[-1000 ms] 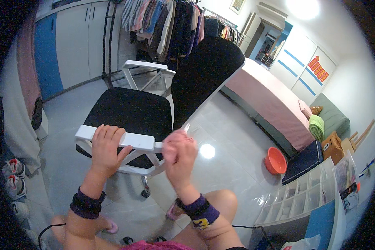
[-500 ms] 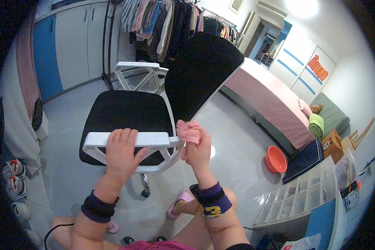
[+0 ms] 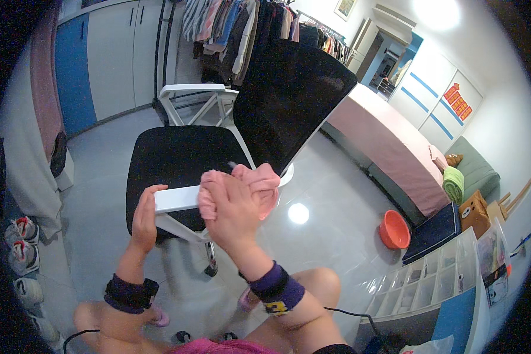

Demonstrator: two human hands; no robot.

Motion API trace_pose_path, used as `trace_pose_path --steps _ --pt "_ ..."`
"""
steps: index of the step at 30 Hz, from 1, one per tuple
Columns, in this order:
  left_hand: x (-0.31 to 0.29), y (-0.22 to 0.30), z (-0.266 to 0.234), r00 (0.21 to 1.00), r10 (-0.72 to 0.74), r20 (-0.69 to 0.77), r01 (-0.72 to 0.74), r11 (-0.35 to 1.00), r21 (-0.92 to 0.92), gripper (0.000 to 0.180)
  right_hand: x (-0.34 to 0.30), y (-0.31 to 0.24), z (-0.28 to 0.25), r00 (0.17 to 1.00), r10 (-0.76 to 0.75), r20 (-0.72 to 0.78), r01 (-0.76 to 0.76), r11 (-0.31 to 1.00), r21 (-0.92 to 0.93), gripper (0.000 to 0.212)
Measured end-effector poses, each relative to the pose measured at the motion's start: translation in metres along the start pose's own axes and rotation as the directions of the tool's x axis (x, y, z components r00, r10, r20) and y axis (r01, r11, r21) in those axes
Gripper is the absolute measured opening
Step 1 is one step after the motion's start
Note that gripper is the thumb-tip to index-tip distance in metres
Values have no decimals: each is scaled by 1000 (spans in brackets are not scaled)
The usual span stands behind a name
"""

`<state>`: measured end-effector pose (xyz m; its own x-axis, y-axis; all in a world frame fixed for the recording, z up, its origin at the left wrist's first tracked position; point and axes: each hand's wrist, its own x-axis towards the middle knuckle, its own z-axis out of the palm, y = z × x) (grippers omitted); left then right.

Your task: The person cleans a white sneaker with a pink cloth, then wipes the armrests and seat of a white office chair. Finally, the person wipes the tiled floor with the cloth.

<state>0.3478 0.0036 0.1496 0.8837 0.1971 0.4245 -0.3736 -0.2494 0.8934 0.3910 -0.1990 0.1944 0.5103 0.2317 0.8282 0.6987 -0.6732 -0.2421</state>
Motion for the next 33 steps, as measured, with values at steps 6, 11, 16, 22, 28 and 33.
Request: trace_pose_path --steps 6,11,16,22,28,33 --pt "-1 -49 18 959 250 -135 -242 967 74 33 -12 -70 32 991 -119 60 110 985 133 41" --pt "-8 -36 19 982 93 -164 -79 993 92 28 -4 -48 19 971 -207 115 196 975 101 36" --pt "-12 -17 37 983 37 -180 -41 999 -18 37 19 45 -22 977 -160 141 159 987 23 32" --pt "-20 -12 70 979 -8 -202 -6 998 -67 33 19 59 -21 994 -99 -39 95 990 -100 26" --pt "-26 -9 99 951 46 -305 -93 985 -143 22 -35 -26 12 998 55 -14 -52 987 154 35" --pt "-30 -50 84 978 -207 -3 100 482 -870 17 -51 -37 28 981 -195 21 187 963 194 35"
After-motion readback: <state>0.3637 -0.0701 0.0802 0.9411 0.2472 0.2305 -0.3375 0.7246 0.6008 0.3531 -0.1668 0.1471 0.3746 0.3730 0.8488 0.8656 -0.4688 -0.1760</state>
